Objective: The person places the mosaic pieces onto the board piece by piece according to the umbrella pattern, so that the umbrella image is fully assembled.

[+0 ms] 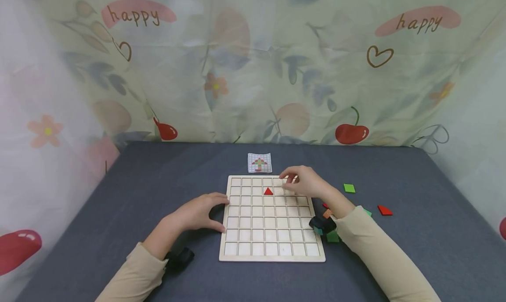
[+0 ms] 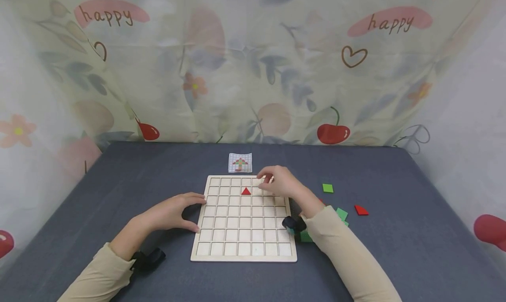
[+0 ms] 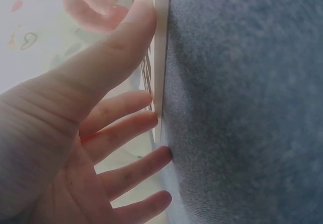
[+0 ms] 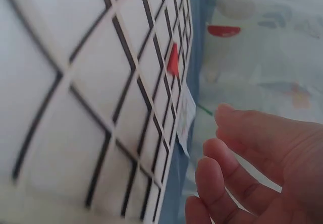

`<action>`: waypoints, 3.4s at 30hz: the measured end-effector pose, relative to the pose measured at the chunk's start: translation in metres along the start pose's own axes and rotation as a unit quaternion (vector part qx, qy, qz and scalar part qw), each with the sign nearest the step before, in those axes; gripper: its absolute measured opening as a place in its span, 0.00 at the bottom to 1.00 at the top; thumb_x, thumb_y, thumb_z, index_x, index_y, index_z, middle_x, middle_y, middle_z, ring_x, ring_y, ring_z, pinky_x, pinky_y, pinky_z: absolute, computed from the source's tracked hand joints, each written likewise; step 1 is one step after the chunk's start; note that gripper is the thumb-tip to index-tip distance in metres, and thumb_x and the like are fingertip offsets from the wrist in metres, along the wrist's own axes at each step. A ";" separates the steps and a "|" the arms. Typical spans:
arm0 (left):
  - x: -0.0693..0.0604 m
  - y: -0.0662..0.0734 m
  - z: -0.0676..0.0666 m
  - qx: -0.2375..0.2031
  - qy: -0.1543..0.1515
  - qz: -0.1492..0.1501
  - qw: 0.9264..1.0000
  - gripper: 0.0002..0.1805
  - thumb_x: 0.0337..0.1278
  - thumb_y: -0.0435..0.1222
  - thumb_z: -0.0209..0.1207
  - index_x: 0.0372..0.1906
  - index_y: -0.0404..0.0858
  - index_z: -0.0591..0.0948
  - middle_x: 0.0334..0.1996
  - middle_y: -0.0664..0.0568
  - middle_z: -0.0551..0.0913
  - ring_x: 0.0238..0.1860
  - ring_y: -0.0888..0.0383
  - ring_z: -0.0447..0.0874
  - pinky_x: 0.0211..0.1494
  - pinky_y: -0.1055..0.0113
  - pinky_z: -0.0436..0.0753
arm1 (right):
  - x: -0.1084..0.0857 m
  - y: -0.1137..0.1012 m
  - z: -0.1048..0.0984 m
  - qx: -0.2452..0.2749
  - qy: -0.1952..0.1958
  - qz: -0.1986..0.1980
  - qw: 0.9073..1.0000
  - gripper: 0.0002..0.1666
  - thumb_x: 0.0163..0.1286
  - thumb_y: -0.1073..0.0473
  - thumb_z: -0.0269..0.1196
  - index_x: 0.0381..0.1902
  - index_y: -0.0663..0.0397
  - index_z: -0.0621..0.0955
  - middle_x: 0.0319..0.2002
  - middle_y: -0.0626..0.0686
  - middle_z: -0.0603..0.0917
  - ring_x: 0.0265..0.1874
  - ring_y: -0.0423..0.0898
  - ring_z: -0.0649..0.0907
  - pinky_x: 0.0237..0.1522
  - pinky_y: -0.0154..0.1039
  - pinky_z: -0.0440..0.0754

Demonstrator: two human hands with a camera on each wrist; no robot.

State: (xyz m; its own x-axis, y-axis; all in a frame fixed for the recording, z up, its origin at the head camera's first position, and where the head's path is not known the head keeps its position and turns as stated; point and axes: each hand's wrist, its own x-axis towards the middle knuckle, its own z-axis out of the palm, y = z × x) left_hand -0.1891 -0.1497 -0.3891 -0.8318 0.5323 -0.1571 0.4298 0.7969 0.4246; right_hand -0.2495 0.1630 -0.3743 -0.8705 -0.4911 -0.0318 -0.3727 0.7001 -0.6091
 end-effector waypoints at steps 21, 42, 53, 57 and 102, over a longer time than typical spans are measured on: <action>-0.001 0.000 0.001 0.007 -0.016 0.001 1.000 0.47 0.32 0.54 0.73 0.62 0.38 0.72 0.65 0.44 0.69 0.66 0.46 0.66 0.66 0.50 0.68 | -0.058 0.068 -0.038 0.010 0.026 0.093 0.995 0.19 0.61 0.56 0.64 0.47 0.61 0.80 0.33 0.54 0.81 0.27 0.43 0.77 0.29 0.35 0.75; -0.003 0.000 -0.001 0.002 -0.016 0.013 1.000 0.46 0.33 0.52 0.73 0.62 0.37 0.72 0.64 0.44 0.70 0.65 0.46 0.67 0.66 0.49 0.68 | -0.048 0.064 -0.017 -0.053 0.038 0.083 0.994 0.14 0.58 0.58 0.67 0.40 0.60 0.81 0.27 0.52 0.77 0.24 0.42 0.72 0.28 0.34 0.70; -0.003 0.000 -0.001 -0.004 -0.018 0.012 1.000 0.46 0.34 0.52 0.73 0.63 0.37 0.71 0.64 0.43 0.69 0.65 0.46 0.67 0.66 0.50 0.67 | -0.047 0.061 -0.016 -0.060 0.039 0.082 0.994 0.12 0.60 0.58 0.65 0.38 0.59 0.81 0.27 0.51 0.76 0.25 0.43 0.71 0.28 0.34 0.70; -0.003 0.000 -0.001 -0.001 -0.019 0.008 1.000 0.46 0.33 0.53 0.73 0.63 0.37 0.71 0.65 0.44 0.69 0.65 0.46 0.67 0.66 0.50 0.67 | -0.048 0.056 -0.018 -0.059 0.044 0.081 0.994 0.12 0.60 0.58 0.65 0.39 0.59 0.81 0.29 0.52 0.77 0.25 0.43 0.72 0.28 0.34 0.71; -0.003 0.001 -0.001 -0.005 -0.023 0.005 1.000 0.47 0.33 0.52 0.73 0.63 0.37 0.71 0.65 0.44 0.69 0.65 0.46 0.67 0.66 0.50 0.68 | -0.014 -0.013 0.036 -0.027 0.011 0.057 0.998 0.10 0.57 0.57 0.68 0.35 0.55 0.82 0.28 0.48 0.79 0.27 0.41 0.74 0.32 0.33 0.72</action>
State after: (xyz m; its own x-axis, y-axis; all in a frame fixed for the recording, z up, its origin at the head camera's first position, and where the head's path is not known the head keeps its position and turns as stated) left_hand -0.1863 -0.1506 -0.3875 -0.8104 0.5534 -0.1925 0.4345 0.7880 0.4362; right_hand -0.2214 0.1419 -0.3944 -0.9145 -0.3963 -0.0813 -0.2874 0.7778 -0.5590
